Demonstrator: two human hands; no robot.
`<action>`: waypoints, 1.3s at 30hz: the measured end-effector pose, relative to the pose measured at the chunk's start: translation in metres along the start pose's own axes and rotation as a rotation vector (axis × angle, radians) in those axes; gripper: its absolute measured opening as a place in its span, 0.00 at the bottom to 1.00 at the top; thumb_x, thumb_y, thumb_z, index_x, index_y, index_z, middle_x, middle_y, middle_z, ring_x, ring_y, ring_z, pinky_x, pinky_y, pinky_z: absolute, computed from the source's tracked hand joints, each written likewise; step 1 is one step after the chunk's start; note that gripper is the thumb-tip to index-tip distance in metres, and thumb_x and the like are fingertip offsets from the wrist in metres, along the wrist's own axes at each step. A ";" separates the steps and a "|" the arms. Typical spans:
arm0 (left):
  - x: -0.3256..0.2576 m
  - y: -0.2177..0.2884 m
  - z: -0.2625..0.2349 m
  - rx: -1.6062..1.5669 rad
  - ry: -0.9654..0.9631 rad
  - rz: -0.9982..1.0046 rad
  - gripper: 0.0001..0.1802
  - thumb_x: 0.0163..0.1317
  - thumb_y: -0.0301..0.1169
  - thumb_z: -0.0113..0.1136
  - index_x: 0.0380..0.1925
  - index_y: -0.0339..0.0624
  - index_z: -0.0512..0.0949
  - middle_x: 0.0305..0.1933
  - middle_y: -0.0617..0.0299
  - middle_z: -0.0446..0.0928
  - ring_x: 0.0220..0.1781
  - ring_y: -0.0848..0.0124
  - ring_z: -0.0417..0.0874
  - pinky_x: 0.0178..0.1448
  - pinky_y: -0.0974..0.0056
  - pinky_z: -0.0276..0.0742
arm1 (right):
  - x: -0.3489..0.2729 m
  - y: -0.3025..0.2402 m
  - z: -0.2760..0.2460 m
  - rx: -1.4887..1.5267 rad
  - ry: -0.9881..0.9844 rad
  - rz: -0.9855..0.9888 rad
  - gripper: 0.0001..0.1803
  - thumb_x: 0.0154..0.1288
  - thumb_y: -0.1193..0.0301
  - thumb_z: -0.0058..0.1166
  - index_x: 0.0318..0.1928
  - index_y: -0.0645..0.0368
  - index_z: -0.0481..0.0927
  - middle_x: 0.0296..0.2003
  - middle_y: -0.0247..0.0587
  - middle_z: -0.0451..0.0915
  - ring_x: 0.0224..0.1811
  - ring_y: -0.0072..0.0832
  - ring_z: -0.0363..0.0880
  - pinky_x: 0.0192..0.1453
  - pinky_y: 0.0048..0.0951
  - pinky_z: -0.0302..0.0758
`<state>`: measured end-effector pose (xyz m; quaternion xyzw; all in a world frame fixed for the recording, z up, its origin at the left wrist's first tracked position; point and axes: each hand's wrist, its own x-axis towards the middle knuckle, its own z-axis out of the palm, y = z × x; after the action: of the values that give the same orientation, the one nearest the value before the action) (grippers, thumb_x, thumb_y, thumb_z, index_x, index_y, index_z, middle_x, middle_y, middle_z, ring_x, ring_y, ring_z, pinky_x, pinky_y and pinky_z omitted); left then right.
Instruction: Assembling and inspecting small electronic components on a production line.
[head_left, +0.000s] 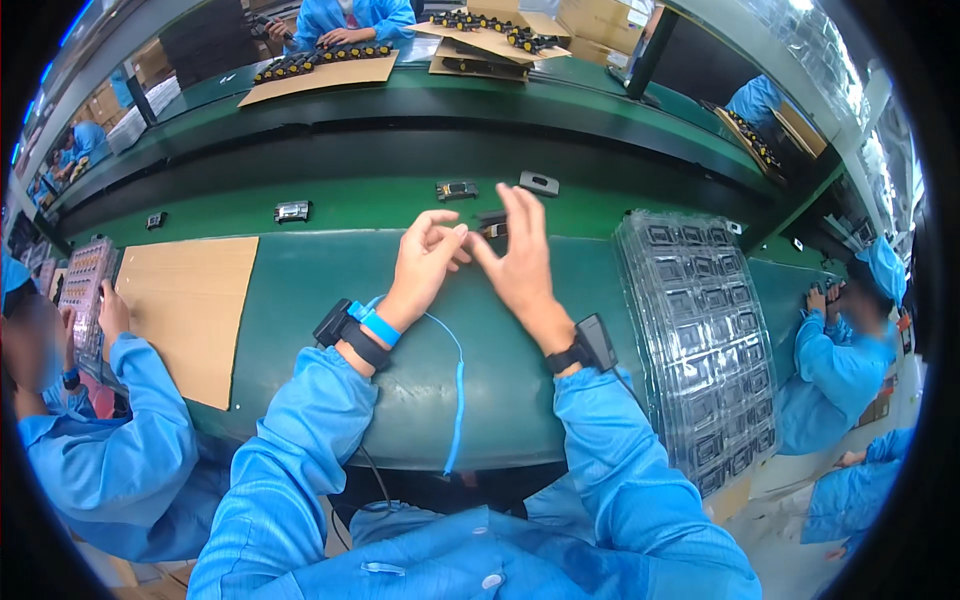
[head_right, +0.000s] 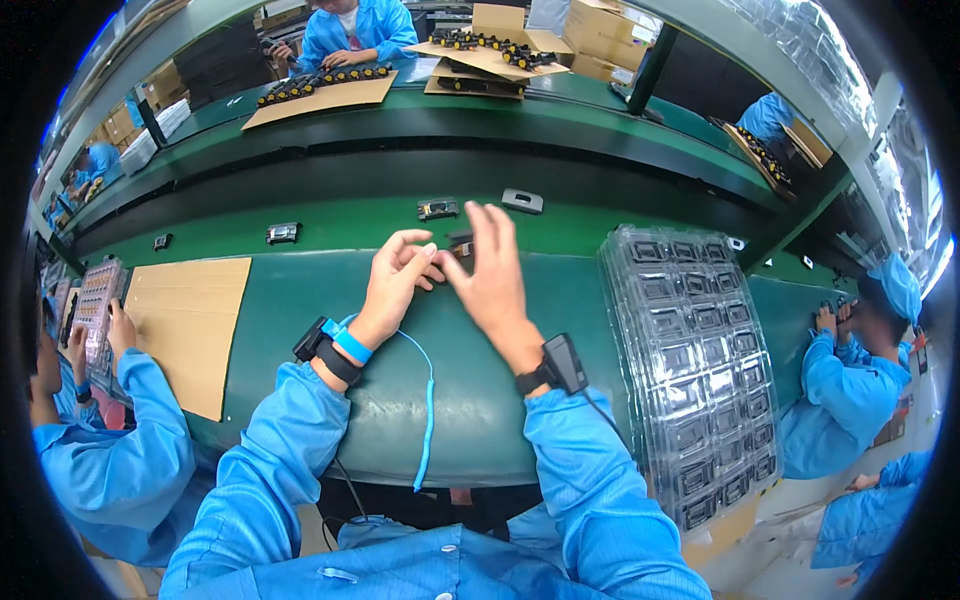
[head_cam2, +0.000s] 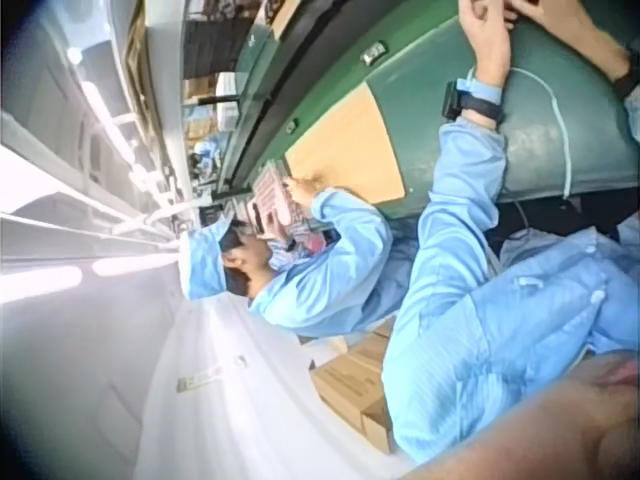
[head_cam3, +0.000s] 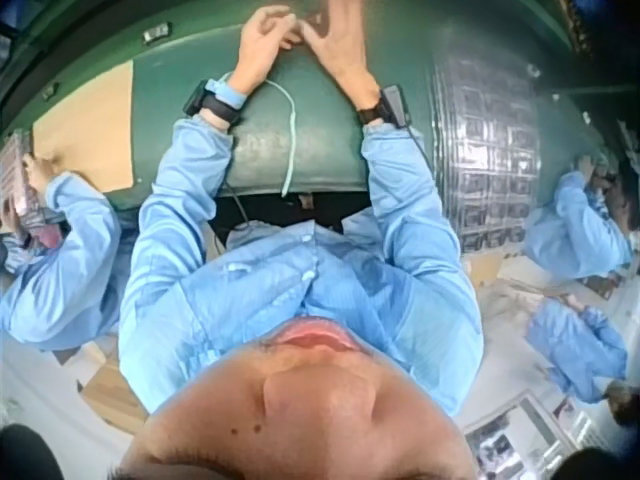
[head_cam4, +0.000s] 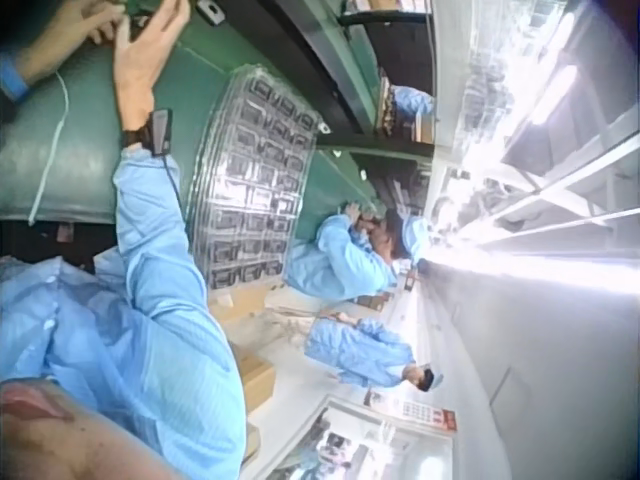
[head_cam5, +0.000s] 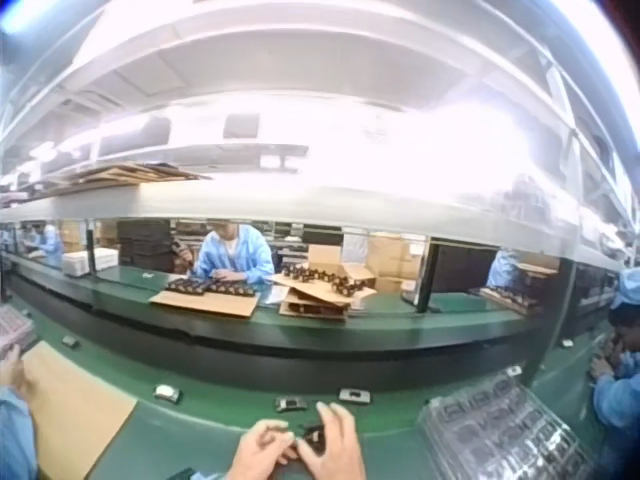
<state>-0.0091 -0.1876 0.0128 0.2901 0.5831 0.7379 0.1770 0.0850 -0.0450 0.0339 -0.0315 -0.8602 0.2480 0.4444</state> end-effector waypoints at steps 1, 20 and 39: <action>0.001 0.001 0.003 0.018 -0.021 0.021 0.17 0.77 0.32 0.61 0.61 0.37 0.75 0.42 0.58 0.85 0.38 0.73 0.87 0.41 0.70 0.82 | -0.005 -0.008 0.001 0.001 -0.031 0.001 0.40 0.63 0.70 0.69 0.74 0.57 0.67 0.68 0.60 0.66 0.67 0.58 0.73 0.70 0.47 0.75; 0.002 -0.002 0.002 -0.086 0.064 -0.012 0.12 0.75 0.23 0.60 0.56 0.35 0.78 0.47 0.55 0.87 0.43 0.71 0.90 0.41 0.71 0.84 | -0.004 0.021 0.011 0.775 -0.209 0.555 0.11 0.73 0.80 0.56 0.53 0.67 0.84 0.37 0.34 0.83 0.38 0.16 0.80 0.42 0.21 0.79; 0.001 -0.001 0.004 -0.057 0.046 0.003 0.14 0.73 0.24 0.64 0.56 0.36 0.77 0.49 0.55 0.87 0.45 0.71 0.90 0.42 0.71 0.83 | -0.008 0.023 0.015 0.743 -0.197 0.469 0.12 0.71 0.78 0.61 0.54 0.66 0.84 0.40 0.38 0.87 0.40 0.19 0.83 0.45 0.22 0.82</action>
<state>-0.0074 -0.1837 0.0127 0.2688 0.5652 0.7609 0.1710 0.0740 -0.0333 0.0100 -0.0403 -0.7207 0.6359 0.2732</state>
